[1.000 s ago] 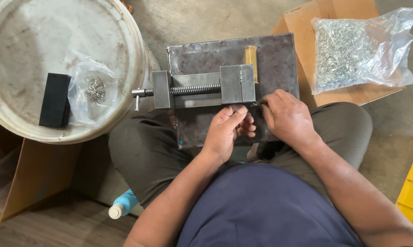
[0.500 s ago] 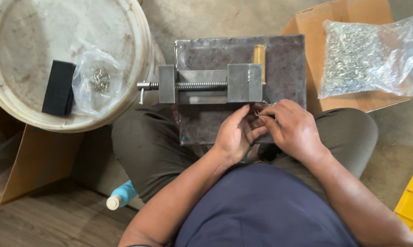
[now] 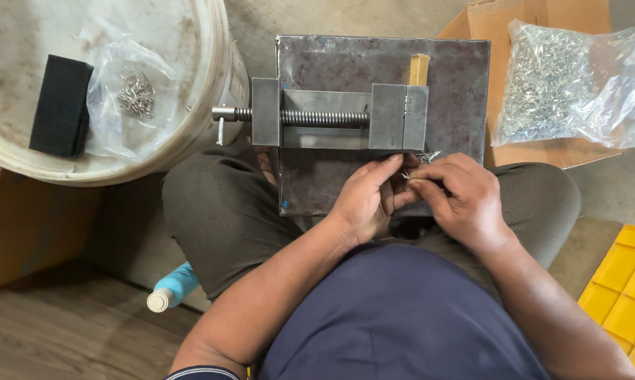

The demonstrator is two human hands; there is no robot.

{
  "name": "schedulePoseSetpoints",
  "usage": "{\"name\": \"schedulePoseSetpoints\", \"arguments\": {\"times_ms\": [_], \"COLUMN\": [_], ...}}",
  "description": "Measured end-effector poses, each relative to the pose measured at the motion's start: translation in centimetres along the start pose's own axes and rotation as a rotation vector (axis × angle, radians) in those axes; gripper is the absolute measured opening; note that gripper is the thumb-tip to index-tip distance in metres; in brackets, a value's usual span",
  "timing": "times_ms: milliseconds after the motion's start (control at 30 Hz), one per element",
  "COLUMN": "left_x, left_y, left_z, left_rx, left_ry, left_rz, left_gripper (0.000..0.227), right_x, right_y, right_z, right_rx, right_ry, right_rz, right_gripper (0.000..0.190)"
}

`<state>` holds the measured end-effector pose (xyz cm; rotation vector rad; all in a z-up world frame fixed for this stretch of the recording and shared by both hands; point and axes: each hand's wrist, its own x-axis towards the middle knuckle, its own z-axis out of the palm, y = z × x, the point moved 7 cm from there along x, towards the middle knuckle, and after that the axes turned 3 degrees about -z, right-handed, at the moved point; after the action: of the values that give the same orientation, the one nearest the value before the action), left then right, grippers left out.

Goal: The person uses a bench vise to bend small metal pins. They pick up pins from a pile, insert them into the vise jaws, and tighten the screw to bend the pins. The bent pins are then removed and placed back on the workbench.

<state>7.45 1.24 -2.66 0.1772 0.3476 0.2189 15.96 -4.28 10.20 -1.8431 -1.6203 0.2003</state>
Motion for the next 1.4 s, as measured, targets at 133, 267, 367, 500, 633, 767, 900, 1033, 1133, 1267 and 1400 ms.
{"name": "schedulePoseSetpoints", "arguments": {"times_ms": [133, 267, 367, 500, 633, 767, 900, 1033, 1133, 1267, 1400], "left_x": [0.0, -0.1, -0.2, -0.5, -0.4, -0.7, -1.0, -1.1, -1.2, -1.2, -1.1], "left_y": [-0.1, -0.1, 0.1, 0.1, -0.2, 0.0, 0.2, 0.2, 0.2, 0.2, 0.2], "left_z": [0.6, 0.5, 0.7, 0.7, 0.3, 0.6, 0.9, 1.1, 1.3, 1.5, 1.4], "left_rx": [0.046, 0.025, 0.076, 0.106, 0.131, 0.132, 0.172, 0.22, 0.198, 0.203, 0.221], "left_ry": [-0.081, -0.078, -0.126, -0.124, -0.011, -0.046, -0.078, -0.048, -0.068, -0.071, -0.05], "left_rz": [0.014, 0.0, 0.011, -0.002, -0.037, -0.042, -0.075, -0.121, -0.134, -0.115, -0.104], "left_gripper": [0.032, 0.031, 0.035, 0.034, 0.022, 0.017, 0.018, 0.019, 0.021, 0.022, 0.023], "right_x": [0.0, -0.1, -0.3, -1.1, -1.8, -2.4, -3.2, -3.8, -4.2, -4.1, -3.8], "right_y": [0.0, 0.6, 1.0, 2.0, 3.0, 3.6, 4.5, 5.0, 5.6, 5.3, 4.9], "right_z": [0.1, 0.4, 0.7, 1.6, 2.0, 2.2, 3.1, 3.6, 4.7, 4.7, 4.5], "right_rx": [0.011, 0.104, 0.14, 0.301, 0.382, 0.522, 0.769, 0.901, 1.164, 1.097, 1.064], "right_ry": [-0.012, -0.009, 0.008, 0.066, 0.084, 0.059, 0.085, 0.111, 0.129, 0.095, 0.07], "right_rz": [0.022, 0.093, 0.127, 0.266, 0.343, 0.306, 0.343, 0.342, 0.473, 0.482, 0.495], "right_gripper": [0.012, 0.01, 0.008, 0.006, 0.007, 0.009, 0.01, 0.013, 0.023, 0.029, 0.029]}}
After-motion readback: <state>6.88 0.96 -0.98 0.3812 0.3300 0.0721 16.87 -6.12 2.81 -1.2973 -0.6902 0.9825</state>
